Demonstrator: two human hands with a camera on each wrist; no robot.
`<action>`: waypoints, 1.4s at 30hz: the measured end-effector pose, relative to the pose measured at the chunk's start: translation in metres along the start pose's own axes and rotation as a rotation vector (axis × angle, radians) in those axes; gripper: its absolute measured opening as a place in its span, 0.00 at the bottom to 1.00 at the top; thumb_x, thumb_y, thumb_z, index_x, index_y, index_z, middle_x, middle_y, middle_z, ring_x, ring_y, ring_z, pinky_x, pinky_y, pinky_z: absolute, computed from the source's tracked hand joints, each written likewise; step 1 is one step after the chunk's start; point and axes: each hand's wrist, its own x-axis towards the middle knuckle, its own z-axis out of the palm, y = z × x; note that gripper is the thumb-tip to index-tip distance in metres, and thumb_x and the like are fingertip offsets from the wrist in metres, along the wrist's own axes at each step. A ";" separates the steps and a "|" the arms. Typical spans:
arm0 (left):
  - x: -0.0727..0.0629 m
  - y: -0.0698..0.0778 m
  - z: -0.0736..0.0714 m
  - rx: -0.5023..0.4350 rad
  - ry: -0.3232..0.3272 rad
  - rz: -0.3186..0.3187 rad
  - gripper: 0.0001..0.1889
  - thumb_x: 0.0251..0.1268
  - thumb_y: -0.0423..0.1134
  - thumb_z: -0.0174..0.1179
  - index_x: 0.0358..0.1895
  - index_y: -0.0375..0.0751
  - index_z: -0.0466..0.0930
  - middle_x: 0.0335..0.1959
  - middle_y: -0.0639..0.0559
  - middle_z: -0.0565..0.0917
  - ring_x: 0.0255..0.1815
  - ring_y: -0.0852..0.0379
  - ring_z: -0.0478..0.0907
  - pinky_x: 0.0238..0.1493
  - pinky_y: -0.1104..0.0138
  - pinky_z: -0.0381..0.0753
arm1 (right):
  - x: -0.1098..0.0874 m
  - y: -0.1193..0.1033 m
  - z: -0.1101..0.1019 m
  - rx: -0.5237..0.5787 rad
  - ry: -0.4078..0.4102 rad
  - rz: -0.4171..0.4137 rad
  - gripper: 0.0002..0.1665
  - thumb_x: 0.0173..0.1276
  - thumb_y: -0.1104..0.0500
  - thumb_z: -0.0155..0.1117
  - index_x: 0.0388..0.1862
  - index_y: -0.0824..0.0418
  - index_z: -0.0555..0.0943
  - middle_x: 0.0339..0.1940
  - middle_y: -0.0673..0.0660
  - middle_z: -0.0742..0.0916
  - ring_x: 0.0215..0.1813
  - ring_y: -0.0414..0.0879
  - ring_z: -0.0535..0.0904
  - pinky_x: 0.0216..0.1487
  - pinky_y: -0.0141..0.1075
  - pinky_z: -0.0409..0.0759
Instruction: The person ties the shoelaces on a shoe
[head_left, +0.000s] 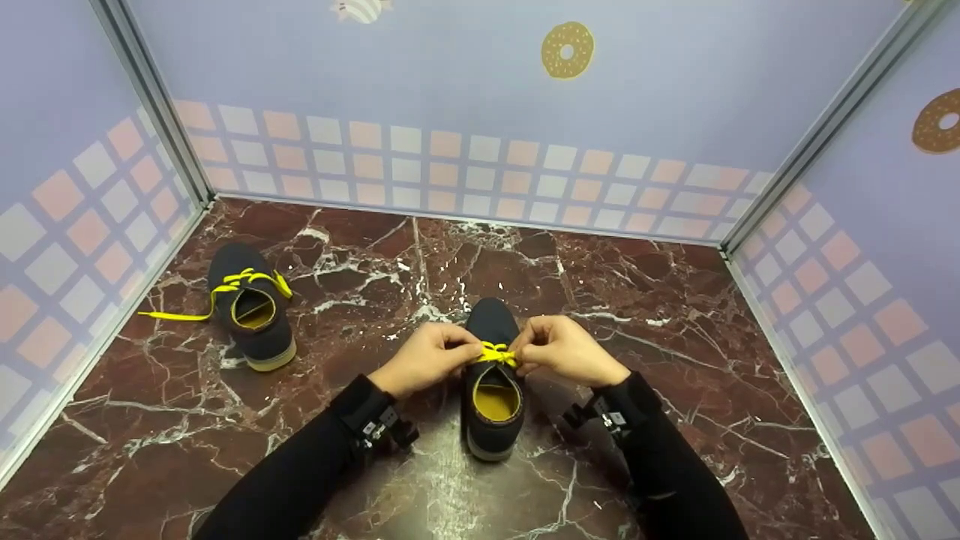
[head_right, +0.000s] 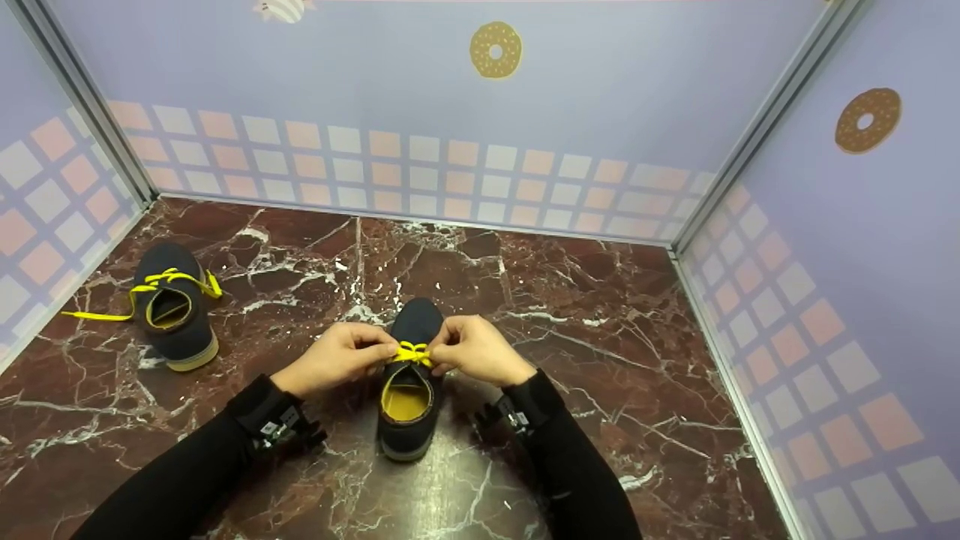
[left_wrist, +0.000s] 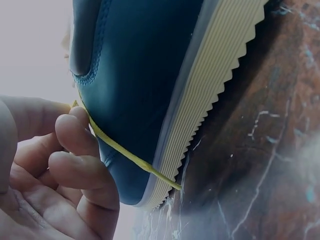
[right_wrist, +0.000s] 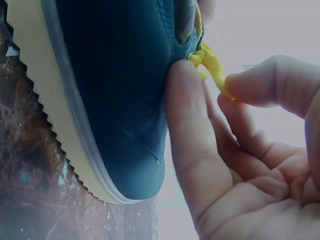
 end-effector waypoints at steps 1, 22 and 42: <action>0.000 0.000 -0.001 -0.003 -0.004 0.000 0.09 0.80 0.34 0.67 0.45 0.30 0.93 0.28 0.48 0.83 0.23 0.61 0.75 0.24 0.74 0.75 | 0.000 0.000 0.000 -0.001 0.002 0.002 0.07 0.73 0.67 0.65 0.43 0.74 0.84 0.45 0.63 0.94 0.41 0.54 0.93 0.52 0.59 0.92; 0.002 -0.004 -0.005 0.020 -0.012 -0.001 0.08 0.78 0.34 0.70 0.45 0.31 0.93 0.29 0.48 0.86 0.25 0.56 0.78 0.27 0.73 0.78 | -0.001 0.000 0.000 0.048 0.006 0.036 0.03 0.76 0.69 0.63 0.41 0.70 0.82 0.47 0.65 0.93 0.42 0.54 0.93 0.54 0.61 0.91; 0.000 0.002 0.004 0.020 0.014 -0.066 0.09 0.78 0.39 0.72 0.44 0.36 0.91 0.27 0.53 0.83 0.23 0.60 0.76 0.21 0.72 0.75 | -0.001 -0.002 -0.002 0.012 -0.036 0.031 0.08 0.76 0.65 0.69 0.45 0.68 0.92 0.45 0.62 0.93 0.44 0.52 0.92 0.55 0.54 0.92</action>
